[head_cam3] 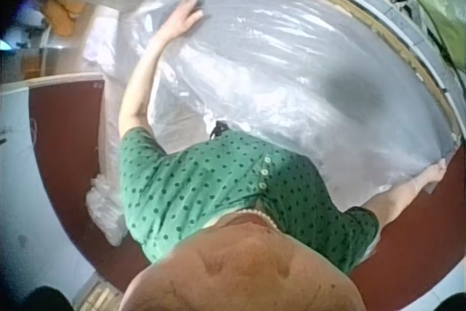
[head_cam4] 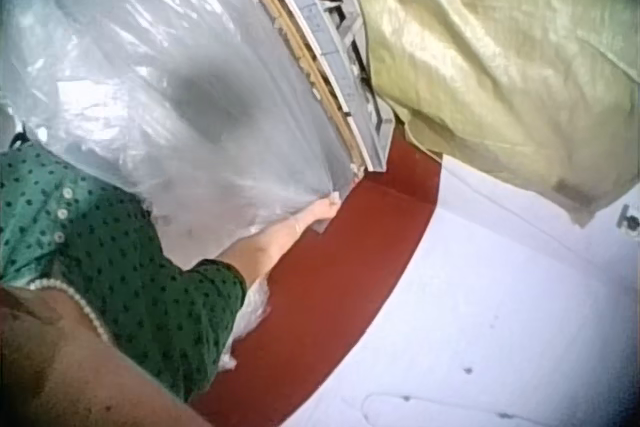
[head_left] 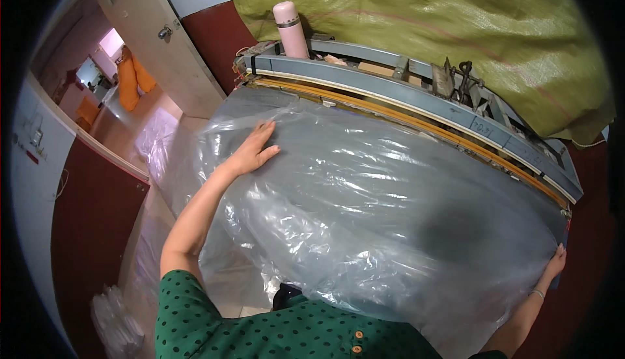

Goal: The recorder is smoothing and adjusting a large clear plastic sheet over a grey industrial machine component.

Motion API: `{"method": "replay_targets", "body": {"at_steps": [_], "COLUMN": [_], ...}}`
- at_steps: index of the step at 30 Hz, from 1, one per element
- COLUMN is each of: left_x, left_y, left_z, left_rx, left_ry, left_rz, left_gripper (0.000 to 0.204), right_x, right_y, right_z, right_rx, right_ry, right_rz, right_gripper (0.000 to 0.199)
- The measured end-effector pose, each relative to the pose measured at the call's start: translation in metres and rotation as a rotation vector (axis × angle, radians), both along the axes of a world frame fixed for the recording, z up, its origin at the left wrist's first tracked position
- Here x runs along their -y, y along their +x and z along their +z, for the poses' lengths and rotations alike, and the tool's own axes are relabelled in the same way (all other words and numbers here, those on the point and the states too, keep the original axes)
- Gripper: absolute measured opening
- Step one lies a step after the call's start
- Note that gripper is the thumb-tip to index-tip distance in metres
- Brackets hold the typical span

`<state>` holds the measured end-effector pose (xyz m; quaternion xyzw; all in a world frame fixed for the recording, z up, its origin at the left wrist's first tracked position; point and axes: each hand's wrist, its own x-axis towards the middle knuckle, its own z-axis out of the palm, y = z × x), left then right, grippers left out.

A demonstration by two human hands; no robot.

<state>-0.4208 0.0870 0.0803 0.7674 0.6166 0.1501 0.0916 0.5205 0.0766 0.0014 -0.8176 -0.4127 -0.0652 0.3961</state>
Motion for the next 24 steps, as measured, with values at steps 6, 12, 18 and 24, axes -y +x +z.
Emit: {"method": "replay_targets", "body": {"at_steps": [6,12,18,24], "left_x": [-0.016,-0.034,-0.038,-0.071], "left_y": [0.0,0.035,0.056,0.047], "left_z": [-0.005,0.008,0.0,-0.012], "left_rx": [-0.172,-0.217,-0.107,-0.013], "left_ry": [0.046,0.323,0.367,0.385], "left_rz": [0.202,-0.046,-0.044,0.16], "left_gripper": [0.058,0.044,0.036,0.019], "right_x": [0.013,0.008,0.025,0.058], "right_y": [0.013,0.015,0.025,-0.013], "right_z": [0.003,-0.001,0.01,0.071], "right_rx": [-0.036,-0.114,-0.399,-0.705], "right_ry": [-0.011,0.093,0.155,0.333], "right_rz": [0.055,0.048,0.102,0.127], "right_gripper": [0.049,0.049,0.047,0.044]}}
